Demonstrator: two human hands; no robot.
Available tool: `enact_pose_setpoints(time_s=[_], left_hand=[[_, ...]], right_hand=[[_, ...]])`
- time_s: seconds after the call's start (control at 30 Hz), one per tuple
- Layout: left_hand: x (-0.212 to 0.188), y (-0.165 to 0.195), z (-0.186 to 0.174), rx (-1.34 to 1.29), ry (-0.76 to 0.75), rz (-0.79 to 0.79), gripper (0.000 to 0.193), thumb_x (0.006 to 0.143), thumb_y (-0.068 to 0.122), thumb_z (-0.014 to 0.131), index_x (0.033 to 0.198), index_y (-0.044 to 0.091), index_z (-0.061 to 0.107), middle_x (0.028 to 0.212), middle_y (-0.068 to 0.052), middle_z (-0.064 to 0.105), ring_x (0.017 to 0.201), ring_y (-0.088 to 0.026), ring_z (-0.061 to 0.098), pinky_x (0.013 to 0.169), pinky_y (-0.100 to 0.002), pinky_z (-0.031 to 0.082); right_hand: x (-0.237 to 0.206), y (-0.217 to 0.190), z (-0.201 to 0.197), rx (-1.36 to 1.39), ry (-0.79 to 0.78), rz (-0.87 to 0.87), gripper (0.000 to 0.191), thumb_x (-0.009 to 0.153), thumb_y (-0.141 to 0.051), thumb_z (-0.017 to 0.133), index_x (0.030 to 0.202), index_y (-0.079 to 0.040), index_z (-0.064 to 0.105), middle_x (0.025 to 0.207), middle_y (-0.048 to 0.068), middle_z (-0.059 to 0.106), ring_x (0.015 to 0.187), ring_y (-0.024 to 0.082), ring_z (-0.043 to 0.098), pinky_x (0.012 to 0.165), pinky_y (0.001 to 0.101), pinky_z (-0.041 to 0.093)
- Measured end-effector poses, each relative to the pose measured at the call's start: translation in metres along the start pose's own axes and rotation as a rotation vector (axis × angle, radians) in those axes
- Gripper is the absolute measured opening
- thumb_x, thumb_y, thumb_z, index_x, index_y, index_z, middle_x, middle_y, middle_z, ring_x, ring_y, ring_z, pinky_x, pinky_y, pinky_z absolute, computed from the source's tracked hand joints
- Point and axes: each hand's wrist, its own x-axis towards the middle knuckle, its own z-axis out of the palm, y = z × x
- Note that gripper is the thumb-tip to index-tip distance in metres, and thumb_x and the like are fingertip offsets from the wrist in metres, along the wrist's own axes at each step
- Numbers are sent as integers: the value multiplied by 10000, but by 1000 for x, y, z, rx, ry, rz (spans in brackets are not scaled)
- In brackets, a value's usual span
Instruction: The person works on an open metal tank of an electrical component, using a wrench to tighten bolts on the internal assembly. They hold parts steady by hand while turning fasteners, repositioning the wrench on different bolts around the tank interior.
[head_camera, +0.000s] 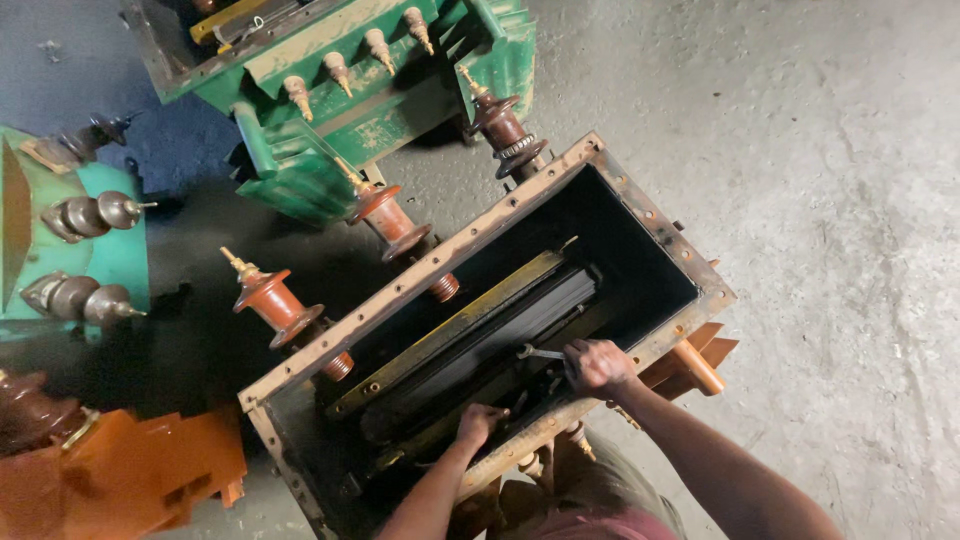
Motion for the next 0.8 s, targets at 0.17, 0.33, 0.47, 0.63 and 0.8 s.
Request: enact_pose_setpoints(time_s=[0.17, 0.33, 0.47, 0.63, 0.8], left_hand=[[3, -7, 3, -52, 18, 178, 362, 973, 422, 662, 910, 100, 816, 886, -178, 761, 831, -306, 755, 752, -425, 556], [-1, 1, 2, 1, 86, -43, 343, 853, 443, 775, 949, 116, 817, 909, -189, 749, 857, -335, 748, 767, -427, 566], [-1, 4, 0, 48, 15, 9, 313, 889, 415, 720, 963, 126, 816, 967, -181, 753, 914, -335, 743, 810, -422, 570], [2, -4, 4, 80, 86, 170, 278, 885, 371, 696, 939, 132, 828, 1015, -163, 765, 965, -340, 725, 850, -421, 572], [5, -5, 4, 44, 48, 174, 247, 887, 311, 668, 914, 116, 816, 959, -158, 775, 923, -319, 752, 815, -416, 577]], right_hand=[[0, -1, -2, -4, -127, 84, 430, 867, -325, 644, 1203, -59, 675, 1135, 132, 694, 993, 308, 701, 831, 403, 594], [0, -1, -2, -1, -43, 33, 528, 782, -318, 694, 1226, -32, 673, 1157, 168, 690, 940, 331, 704, 783, 416, 595], [-1, 0, 0, 29, -31, 44, 371, 859, -312, 656, 1125, -57, 694, 1066, 137, 706, 954, 321, 706, 792, 413, 596], [0, 3, 4, 35, 47, -13, 362, 819, -279, 666, 1092, -42, 690, 1041, 149, 701, 904, 339, 705, 739, 430, 596], [-1, 4, 6, 51, 69, -25, 356, 775, -268, 690, 1052, -45, 693, 993, 152, 698, 875, 346, 705, 718, 441, 596]])
